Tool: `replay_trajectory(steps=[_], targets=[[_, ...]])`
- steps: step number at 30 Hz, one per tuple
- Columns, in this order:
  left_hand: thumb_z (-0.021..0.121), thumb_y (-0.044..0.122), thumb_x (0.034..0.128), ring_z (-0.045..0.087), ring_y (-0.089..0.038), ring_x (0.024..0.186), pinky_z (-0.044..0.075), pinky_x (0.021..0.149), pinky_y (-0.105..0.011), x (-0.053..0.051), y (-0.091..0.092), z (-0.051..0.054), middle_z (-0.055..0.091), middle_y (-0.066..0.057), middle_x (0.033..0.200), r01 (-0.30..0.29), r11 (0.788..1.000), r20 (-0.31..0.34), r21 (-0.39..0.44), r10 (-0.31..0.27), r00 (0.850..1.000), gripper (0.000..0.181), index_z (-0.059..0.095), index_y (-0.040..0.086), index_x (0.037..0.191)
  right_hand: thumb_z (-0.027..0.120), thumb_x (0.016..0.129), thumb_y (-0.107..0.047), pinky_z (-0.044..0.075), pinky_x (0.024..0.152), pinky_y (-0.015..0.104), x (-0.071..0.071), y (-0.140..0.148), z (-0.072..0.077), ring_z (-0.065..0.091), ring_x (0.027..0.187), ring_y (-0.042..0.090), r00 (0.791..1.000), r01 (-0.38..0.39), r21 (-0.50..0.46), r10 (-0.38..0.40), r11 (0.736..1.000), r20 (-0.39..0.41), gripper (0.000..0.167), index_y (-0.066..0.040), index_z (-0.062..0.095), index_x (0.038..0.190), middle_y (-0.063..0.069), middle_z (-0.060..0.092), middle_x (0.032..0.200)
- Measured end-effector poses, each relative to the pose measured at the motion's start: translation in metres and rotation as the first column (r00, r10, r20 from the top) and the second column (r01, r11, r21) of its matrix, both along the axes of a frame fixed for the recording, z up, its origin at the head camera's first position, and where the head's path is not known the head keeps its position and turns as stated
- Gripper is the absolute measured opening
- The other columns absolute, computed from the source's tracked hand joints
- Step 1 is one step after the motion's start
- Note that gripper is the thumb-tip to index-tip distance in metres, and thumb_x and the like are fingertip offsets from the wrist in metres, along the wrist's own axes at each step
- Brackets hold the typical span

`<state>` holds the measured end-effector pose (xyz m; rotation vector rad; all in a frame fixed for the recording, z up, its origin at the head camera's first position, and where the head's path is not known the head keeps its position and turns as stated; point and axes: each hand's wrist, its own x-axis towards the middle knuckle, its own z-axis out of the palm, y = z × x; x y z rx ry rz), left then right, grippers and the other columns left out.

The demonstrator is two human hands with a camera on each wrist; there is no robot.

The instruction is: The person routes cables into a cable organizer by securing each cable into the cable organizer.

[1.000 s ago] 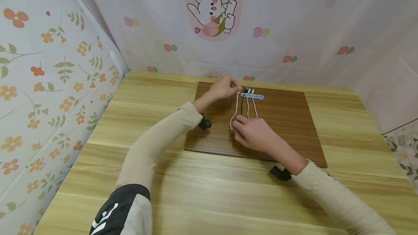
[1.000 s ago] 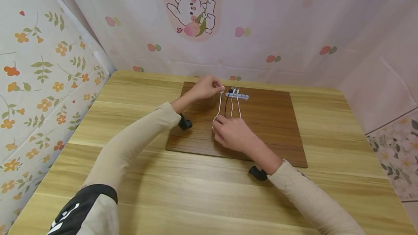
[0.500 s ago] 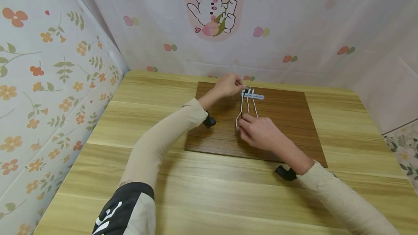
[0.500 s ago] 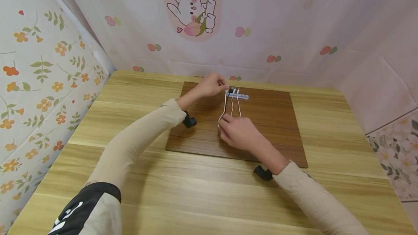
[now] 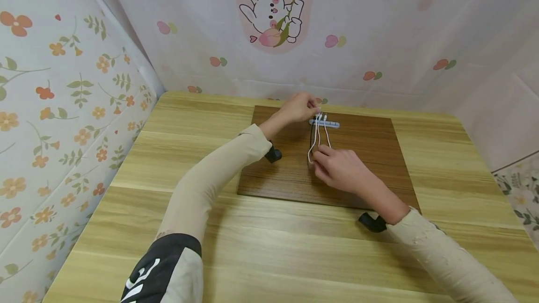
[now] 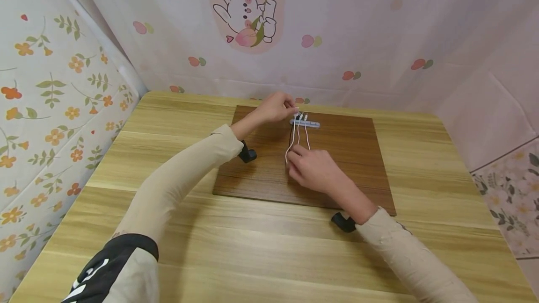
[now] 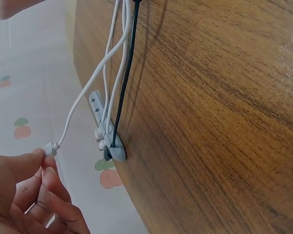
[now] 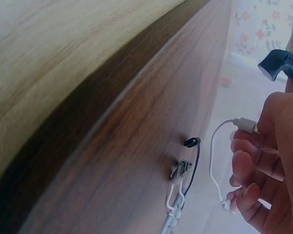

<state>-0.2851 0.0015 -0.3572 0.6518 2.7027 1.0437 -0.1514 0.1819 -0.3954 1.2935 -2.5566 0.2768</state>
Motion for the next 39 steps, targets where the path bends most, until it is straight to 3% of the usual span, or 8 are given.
replay_trajectory(steps=[8, 13, 17, 26, 30, 33, 35, 39], targets=[[0.061, 0.026, 0.1049, 0.063, -0.014, 0.092, 0.046, 0.076, -0.027, -0.001, 0.005, 0.0, 0.064, -0.005, 0.133, 0.011, 1.0, -0.005, 0.001, -0.011, 1.0, 0.022, 0.073, 0.008, 0.111, 0.061, 0.092, -0.011, 0.035, 0.041, 0.03, -0.001, 0.006, 0.0, 0.039, 0.048, 0.01, 1.0, 0.018, -0.008, -0.017, 1.0, 0.004, 0.004, -0.01, 0.063, 0.088, 0.0, 0.049, 0.081], [0.061, 0.026, 0.1051, 0.061, -0.015, 0.088, 0.045, 0.075, -0.026, -0.003, 0.01, -0.002, 0.069, -0.004, 0.117, 0.012, 1.0, -0.008, 0.007, -0.012, 1.0, 0.024, 0.073, 0.006, 0.109, 0.067, 0.091, -0.009, 0.035, 0.041, 0.029, -0.003, 0.011, 0.0, 0.038, 0.048, 0.009, 0.999, 0.042, 0.001, -0.042, 0.999, 0.0, 0.0, -0.009, 0.066, 0.091, 0.001, 0.052, 0.083], [0.061, 0.026, 0.1049, 0.059, -0.015, 0.081, 0.043, 0.069, -0.026, -0.006, 0.014, -0.004, 0.069, -0.003, 0.102, 0.006, 1.0, 0.003, 0.014, -0.006, 1.0, 0.023, 0.073, 0.006, 0.105, 0.068, 0.091, -0.008, 0.033, 0.041, 0.028, -0.004, 0.016, -0.001, 0.036, 0.047, 0.009, 0.999, 0.051, 0.002, -0.051, 0.999, -0.008, 0.008, -0.01, 0.063, 0.086, 0.001, 0.049, 0.081], [0.062, 0.028, 0.1044, 0.058, -0.014, 0.078, 0.043, 0.065, -0.026, -0.014, 0.025, -0.007, 0.068, -0.001, 0.098, -0.03, 0.999, 0.014, -0.031, 0.031, 0.999, 0.021, 0.072, 0.009, 0.104, 0.066, 0.095, -0.01, 0.032, 0.039, 0.03, -0.007, 0.026, 0.001, 0.036, 0.047, 0.01, 0.997, 0.08, 0.014, -0.079, 0.997, -0.015, 0.014, -0.011, 0.058, 0.084, 0.0, 0.045, 0.078], [0.062, 0.028, 0.1042, 0.052, -0.011, 0.066, 0.038, 0.058, -0.025, -0.019, 0.031, -0.011, 0.063, 0.003, 0.084, -0.036, 0.998, 0.011, -0.042, 0.037, 0.999, 0.024, 0.068, 0.012, 0.087, 0.067, 0.095, -0.01, 0.034, 0.04, 0.031, -0.007, 0.03, 0.002, 0.037, 0.048, 0.01, 0.996, 0.092, 0.012, -0.092, 0.996, -0.019, 0.01, -0.009, 0.062, 0.087, 0.0, 0.046, 0.079], [0.061, 0.029, 0.1047, 0.039, -0.01, 0.055, 0.03, 0.053, -0.024, -0.022, 0.036, -0.013, 0.048, 0.004, 0.068, -0.029, 0.998, 0.017, -0.053, 0.03, 0.999, 0.038, 0.053, 0.014, 0.071, 0.069, 0.094, -0.008, 0.035, 0.04, 0.031, -0.006, 0.032, 0.003, 0.037, 0.048, 0.01, 0.995, 0.098, 0.016, -0.097, 0.995, -0.021, 0.007, -0.008, 0.064, 0.089, 0.001, 0.048, 0.079], [0.06, 0.029, 0.105, 0.035, -0.011, 0.053, 0.027, 0.053, -0.024, -0.023, 0.039, -0.014, 0.043, 0.004, 0.063, -0.028, 0.997, 0.016, -0.068, 0.029, 0.999, 0.042, 0.048, 0.013, 0.068, 0.07, 0.093, -0.007, 0.035, 0.04, 0.03, -0.006, 0.034, 0.002, 0.037, 0.047, 0.01, 0.995, 0.1, 0.021, -0.099, 0.995, -0.022, 0.007, -0.008, 0.064, 0.089, 0.001, 0.048, 0.079], [0.061, 0.03, 0.1045, 0.045, -0.011, 0.059, 0.033, 0.055, -0.025, -0.023, 0.043, -0.015, 0.056, 0.004, 0.07, -0.039, 0.995, 0.012, -0.091, 0.04, 0.999, 0.031, 0.065, 0.013, 0.079, 0.071, 0.093, -0.007, 0.033, 0.039, 0.03, -0.006, 0.036, 0.003, 0.035, 0.046, 0.01, 0.994, 0.111, 0.033, -0.11, 0.993, -0.022, 0.012, -0.009, 0.062, 0.087, 0.001, 0.046, 0.078]])
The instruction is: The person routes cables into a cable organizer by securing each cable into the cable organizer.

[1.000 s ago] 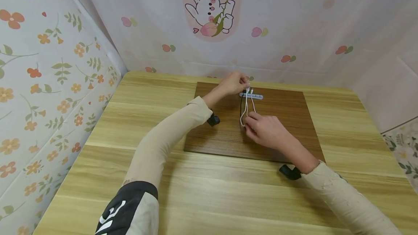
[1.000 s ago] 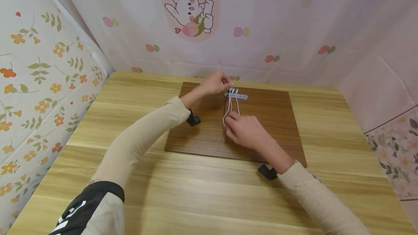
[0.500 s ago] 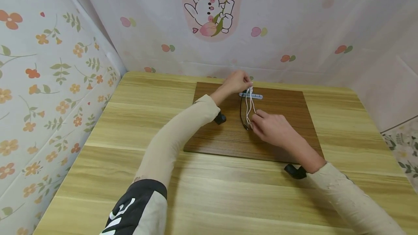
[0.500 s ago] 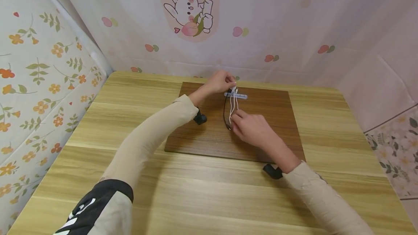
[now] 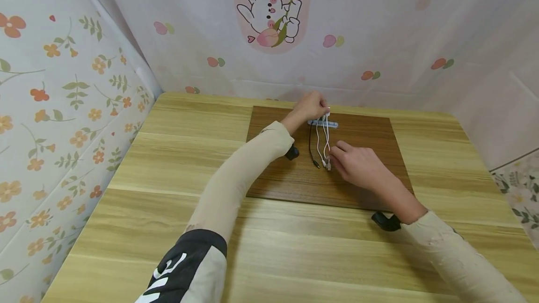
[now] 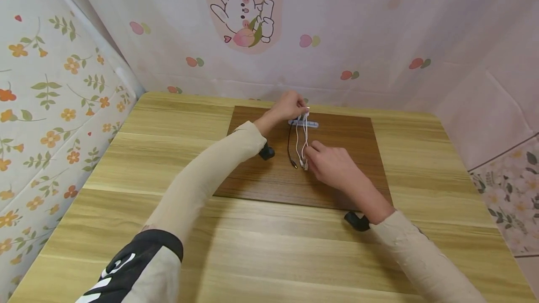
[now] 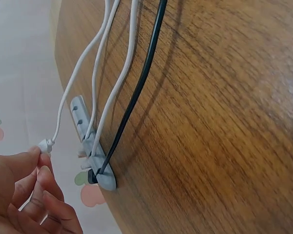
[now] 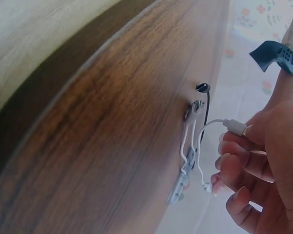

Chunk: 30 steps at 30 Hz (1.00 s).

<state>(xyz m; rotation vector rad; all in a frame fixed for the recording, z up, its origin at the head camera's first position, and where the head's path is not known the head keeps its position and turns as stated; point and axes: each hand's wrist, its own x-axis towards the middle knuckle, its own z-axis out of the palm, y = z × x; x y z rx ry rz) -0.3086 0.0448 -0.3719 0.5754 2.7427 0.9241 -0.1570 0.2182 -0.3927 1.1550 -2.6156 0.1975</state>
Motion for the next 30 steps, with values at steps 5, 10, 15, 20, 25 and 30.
replay_trajectory(steps=[5, 10, 15, 20, 25, 30], targets=[[0.064, 0.031, 0.1032, 0.058, -0.014, 0.075, 0.042, 0.062, -0.027, 0.001, 0.005, -0.001, 0.068, 0.003, 0.087, -0.023, 0.999, -0.011, -0.025, 0.023, 1.0, 0.02, 0.074, 0.015, 0.096, 0.072, 0.094, -0.008, 0.032, 0.039, 0.03, 0.001, 0.003, 0.0, 0.034, 0.045, 0.011, 1.0, 0.017, 0.011, -0.017, 1.0, 0.009, 0.011, -0.008, 0.062, 0.089, 0.001, 0.046, 0.078], [0.065, 0.032, 0.1025, 0.06, -0.013, 0.077, 0.044, 0.062, -0.029, 0.001, 0.008, -0.007, 0.067, 0.005, 0.089, -0.051, 0.998, -0.028, -0.03, 0.05, 0.998, 0.018, 0.074, 0.019, 0.096, 0.072, 0.094, -0.006, 0.031, 0.038, 0.029, 0.0, 0.005, -0.001, 0.034, 0.045, 0.01, 1.0, 0.017, 0.013, -0.017, 1.0, 0.016, 0.007, -0.006, 0.066, 0.095, 0.001, 0.048, 0.08], [0.066, 0.034, 0.1012, 0.06, -0.012, 0.077, 0.046, 0.062, -0.029, 0.001, 0.009, -0.013, 0.067, 0.007, 0.089, -0.071, 0.997, -0.042, -0.027, 0.07, 0.997, 0.017, 0.076, 0.021, 0.097, 0.072, 0.094, -0.006, 0.032, 0.038, 0.029, 0.001, 0.008, -0.002, 0.034, 0.045, 0.009, 1.0, 0.018, 0.014, -0.018, 1.0, 0.016, 0.005, -0.005, 0.067, 0.095, 0.002, 0.049, 0.081], [0.067, 0.036, 0.1005, 0.06, -0.011, 0.078, 0.046, 0.063, -0.029, -0.001, 0.01, -0.017, 0.066, 0.008, 0.091, -0.086, 0.996, -0.053, -0.032, 0.084, 0.995, 0.017, 0.076, 0.022, 0.1, 0.071, 0.095, -0.008, 0.033, 0.038, 0.031, 0.001, 0.009, -0.003, 0.035, 0.045, 0.01, 0.999, 0.03, 0.021, -0.031, 0.999, 0.027, 0.005, -0.006, 0.066, 0.095, 0.003, 0.049, 0.081], [0.067, 0.037, 0.1002, 0.059, -0.01, 0.08, 0.046, 0.066, -0.029, -0.003, 0.013, -0.021, 0.066, 0.009, 0.092, -0.116, 0.992, -0.066, -0.045, 0.113, 0.991, 0.017, 0.076, 0.023, 0.1, 0.071, 0.095, -0.008, 0.035, 0.038, 0.032, 0.0, 0.01, -0.005, 0.037, 0.045, 0.012, 0.999, 0.039, 0.031, -0.04, 0.999, 0.019, 0.005, -0.006, 0.067, 0.096, 0.004, 0.051, 0.083], [0.067, 0.038, 0.0999, 0.059, -0.01, 0.08, 0.046, 0.065, -0.029, -0.002, 0.016, -0.021, 0.066, 0.009, 0.093, -0.128, 0.99, -0.076, -0.061, 0.123, 0.99, 0.017, 0.077, 0.024, 0.101, 0.071, 0.095, -0.006, 0.035, 0.037, 0.033, 0.0, 0.011, -0.004, 0.037, 0.044, 0.013, 0.999, 0.051, 0.056, -0.052, 0.997, 0.008, 0.007, -0.006, 0.064, 0.094, 0.006, 0.054, 0.085]])
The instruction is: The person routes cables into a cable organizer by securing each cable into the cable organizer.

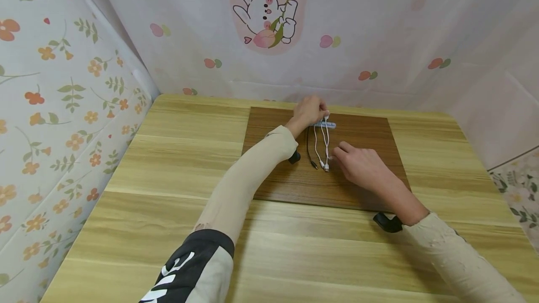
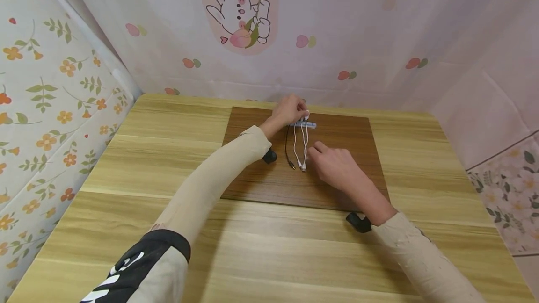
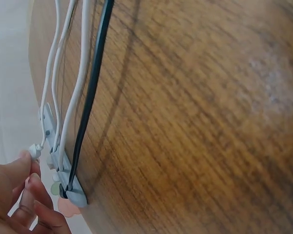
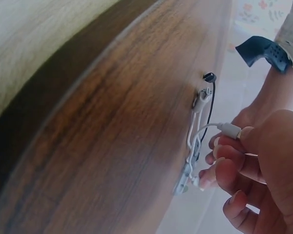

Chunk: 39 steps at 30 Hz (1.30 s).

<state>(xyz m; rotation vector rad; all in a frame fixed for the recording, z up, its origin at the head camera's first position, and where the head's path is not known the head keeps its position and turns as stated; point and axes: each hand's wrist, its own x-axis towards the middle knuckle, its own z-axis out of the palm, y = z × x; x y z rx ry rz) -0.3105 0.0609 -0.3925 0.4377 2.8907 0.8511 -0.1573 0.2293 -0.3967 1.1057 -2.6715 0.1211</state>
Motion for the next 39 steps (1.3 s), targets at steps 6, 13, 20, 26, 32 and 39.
replay_trajectory(steps=[6, 13, 20, 26, 32, 39], targets=[[0.067, 0.039, 0.0996, 0.059, -0.01, 0.079, 0.046, 0.063, -0.028, -0.001, 0.0, 0.0, 0.067, 0.009, 0.095, -0.001, 1.0, 0.001, 0.0, 0.001, 1.0, 0.018, 0.077, 0.024, 0.103, 0.073, 0.093, -0.004, 0.034, 0.036, 0.033, 0.002, 0.0, 0.0, 0.036, 0.044, 0.014, 1.0, 0.007, 0.037, -0.006, 0.999, -0.015, 0.012, -0.006, 0.061, 0.091, 0.008, 0.053, 0.084], [0.069, 0.036, 0.0988, 0.059, -0.01, 0.077, 0.045, 0.06, -0.028, -0.002, 0.001, -0.004, 0.068, 0.008, 0.094, 0.007, 1.0, -0.006, 0.005, -0.007, 1.0, 0.016, 0.078, 0.023, 0.102, 0.068, 0.093, 0.004, 0.034, 0.036, 0.032, 0.008, -0.005, -0.002, 0.035, 0.045, 0.013, 0.999, -0.009, 0.072, 0.011, 0.997, -0.033, 0.014, -0.006, 0.059, 0.088, 0.009, 0.053, 0.084], [0.07, 0.035, 0.0984, 0.059, -0.01, 0.079, 0.045, 0.062, -0.027, -0.003, 0.003, -0.006, 0.068, 0.008, 0.096, 0.012, 1.0, -0.013, 0.014, -0.012, 1.0, 0.016, 0.078, 0.022, 0.102, 0.068, 0.092, 0.005, 0.034, 0.036, 0.033, 0.008, -0.007, -0.001, 0.034, 0.044, 0.014, 0.998, -0.009, 0.076, 0.013, 0.997, -0.054, 0.017, -0.006, 0.057, 0.085, 0.008, 0.05, 0.082], [0.068, 0.034, 0.0996, 0.059, -0.012, 0.078, 0.045, 0.062, -0.029, -0.003, 0.004, -0.005, 0.067, 0.008, 0.095, 0.006, 1.0, 0.002, -0.003, -0.006, 1.0, 0.015, 0.077, 0.023, 0.103, 0.067, 0.093, 0.004, 0.034, 0.037, 0.033, 0.009, -0.007, 0.001, 0.034, 0.045, 0.014, 0.999, -0.014, 0.095, 0.018, 0.995, -0.037, 0.014, -0.006, 0.059, 0.088, 0.008, 0.049, 0.082], [0.066, 0.034, 0.1006, 0.058, -0.013, 0.075, 0.043, 0.059, -0.029, -0.005, 0.006, -0.005, 0.066, 0.007, 0.092, 0.028, 0.999, 0.022, -0.024, -0.027, 0.999, 0.015, 0.076, 0.022, 0.1, 0.066, 0.094, 0.005, 0.036, 0.038, 0.034, 0.009, -0.009, 0.004, 0.036, 0.046, 0.015, 0.999, -0.028, 0.119, 0.032, 0.993, -0.032, 0.011, -0.005, 0.062, 0.091, 0.008, 0.05, 0.081], [0.066, 0.034, 0.1008, 0.058, -0.014, 0.073, 0.042, 0.058, -0.029, -0.004, 0.008, -0.005, 0.066, 0.006, 0.09, 0.036, 0.998, 0.015, -0.051, -0.035, 0.999, 0.016, 0.076, 0.022, 0.098, 0.068, 0.093, 0.004, 0.038, 0.038, 0.035, 0.011, -0.009, 0.003, 0.038, 0.047, 0.015, 0.999, -0.04, 0.141, 0.043, 0.989, -0.017, 0.009, -0.004, 0.065, 0.094, 0.008, 0.051, 0.081]])
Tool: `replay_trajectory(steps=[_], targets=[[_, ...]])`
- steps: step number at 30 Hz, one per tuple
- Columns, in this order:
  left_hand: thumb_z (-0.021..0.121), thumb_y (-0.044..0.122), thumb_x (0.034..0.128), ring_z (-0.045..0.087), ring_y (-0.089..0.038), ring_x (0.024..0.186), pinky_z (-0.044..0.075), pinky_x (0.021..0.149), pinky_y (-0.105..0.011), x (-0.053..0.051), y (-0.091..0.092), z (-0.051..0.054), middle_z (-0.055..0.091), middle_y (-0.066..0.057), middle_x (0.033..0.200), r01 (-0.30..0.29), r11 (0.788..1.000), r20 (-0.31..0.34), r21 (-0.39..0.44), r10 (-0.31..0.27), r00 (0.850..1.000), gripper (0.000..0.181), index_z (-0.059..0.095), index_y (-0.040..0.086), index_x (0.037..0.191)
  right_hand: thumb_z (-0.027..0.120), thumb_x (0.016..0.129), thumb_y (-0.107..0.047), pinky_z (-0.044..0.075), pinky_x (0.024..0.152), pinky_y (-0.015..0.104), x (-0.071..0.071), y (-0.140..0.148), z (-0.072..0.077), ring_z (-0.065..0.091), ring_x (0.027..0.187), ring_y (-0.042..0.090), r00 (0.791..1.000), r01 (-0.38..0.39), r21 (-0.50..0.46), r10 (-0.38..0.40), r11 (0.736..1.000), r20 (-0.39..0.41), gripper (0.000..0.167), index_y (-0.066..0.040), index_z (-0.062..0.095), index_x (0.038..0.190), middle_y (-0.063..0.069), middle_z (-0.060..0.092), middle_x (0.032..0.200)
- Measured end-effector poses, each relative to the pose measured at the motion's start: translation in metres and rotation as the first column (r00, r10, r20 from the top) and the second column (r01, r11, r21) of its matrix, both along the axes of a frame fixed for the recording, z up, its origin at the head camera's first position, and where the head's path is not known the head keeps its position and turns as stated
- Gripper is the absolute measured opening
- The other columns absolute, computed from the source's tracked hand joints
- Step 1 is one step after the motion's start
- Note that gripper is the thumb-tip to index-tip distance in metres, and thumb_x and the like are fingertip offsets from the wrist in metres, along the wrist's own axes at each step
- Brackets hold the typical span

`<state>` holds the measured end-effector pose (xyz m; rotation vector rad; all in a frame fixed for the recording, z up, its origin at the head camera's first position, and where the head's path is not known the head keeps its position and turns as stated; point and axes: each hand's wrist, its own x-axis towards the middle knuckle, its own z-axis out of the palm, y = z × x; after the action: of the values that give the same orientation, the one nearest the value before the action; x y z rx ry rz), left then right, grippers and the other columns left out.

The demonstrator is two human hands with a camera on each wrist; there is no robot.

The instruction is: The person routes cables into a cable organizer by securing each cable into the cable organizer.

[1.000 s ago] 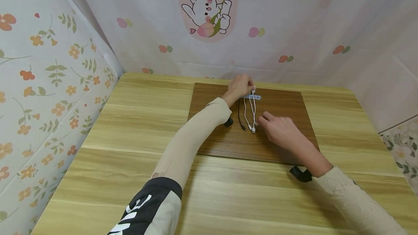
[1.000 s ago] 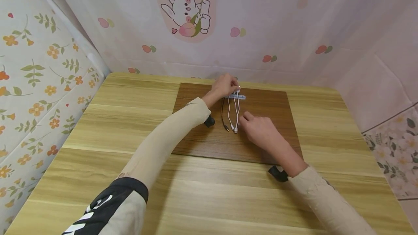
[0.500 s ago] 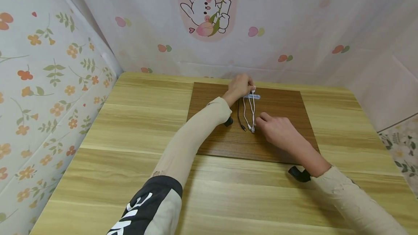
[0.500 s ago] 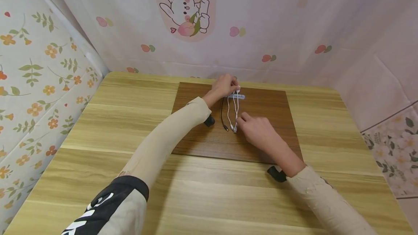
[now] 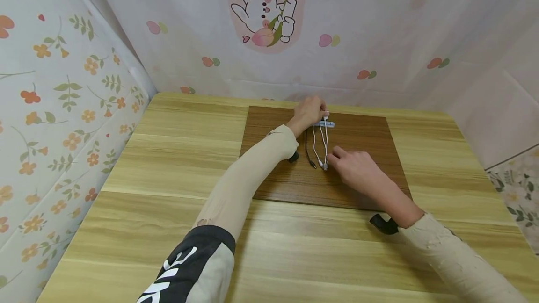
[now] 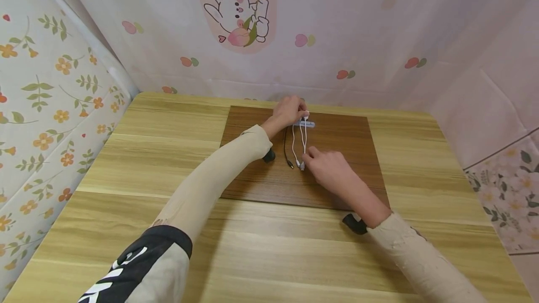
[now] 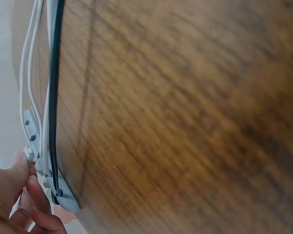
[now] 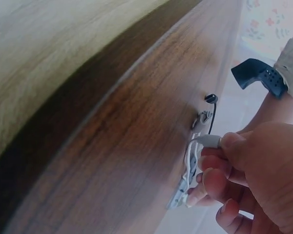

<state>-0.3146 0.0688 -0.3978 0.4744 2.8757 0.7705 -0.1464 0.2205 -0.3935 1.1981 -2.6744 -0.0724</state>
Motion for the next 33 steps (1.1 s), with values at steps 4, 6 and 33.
replay_trajectory(steps=[4, 6, 33], targets=[[0.066, 0.034, 0.1005, 0.059, -0.013, 0.075, 0.044, 0.059, -0.029, 0.0018, -0.0002, -0.0002, 0.066, 0.006, 0.092, 0.001, 1.0, -0.023, -0.016, -0.001, 1.0, 0.015, 0.075, 0.022, 0.101, 0.069, 0.093, 0.002, 0.038, 0.038, 0.035, -0.0001, 0.0006, -0.0026, 0.039, 0.047, 0.015, 1.0, 0.012, 0.007, -0.012, 1.0, 0.005, 0.008, -0.005, 0.066, 0.095, 0.008, 0.051, 0.081], [0.066, 0.034, 0.1005, 0.059, -0.013, 0.075, 0.044, 0.059, -0.03, 0.0027, -0.0006, 0.0, 0.066, 0.006, 0.092, 0.003, 1.0, -0.034, -0.02, -0.004, 0.999, 0.015, 0.075, 0.022, 0.101, 0.069, 0.094, 0.001, 0.038, 0.038, 0.035, 0.0002, 0.0003, -0.0036, 0.038, 0.046, 0.014, 1.0, 0.014, 0.016, -0.014, 1.0, 0.011, 0.006, -0.004, 0.066, 0.095, 0.008, 0.05, 0.08], [0.066, 0.033, 0.1011, 0.059, -0.011, 0.073, 0.045, 0.058, -0.029, -0.0006, 0.0018, -0.0042, 0.067, 0.007, 0.09, 0.012, 1.0, -0.063, -0.028, -0.014, 0.998, 0.016, 0.075, 0.021, 0.097, 0.076, 0.092, -0.006, 0.039, 0.039, 0.034, 0.0028, -0.0034, -0.0014, 0.042, 0.048, 0.014, 0.998, 0.034, 0.032, -0.035, 0.999, 0.05, 0.007, -0.006, 0.069, 0.093, 0.006, 0.052, 0.08]])
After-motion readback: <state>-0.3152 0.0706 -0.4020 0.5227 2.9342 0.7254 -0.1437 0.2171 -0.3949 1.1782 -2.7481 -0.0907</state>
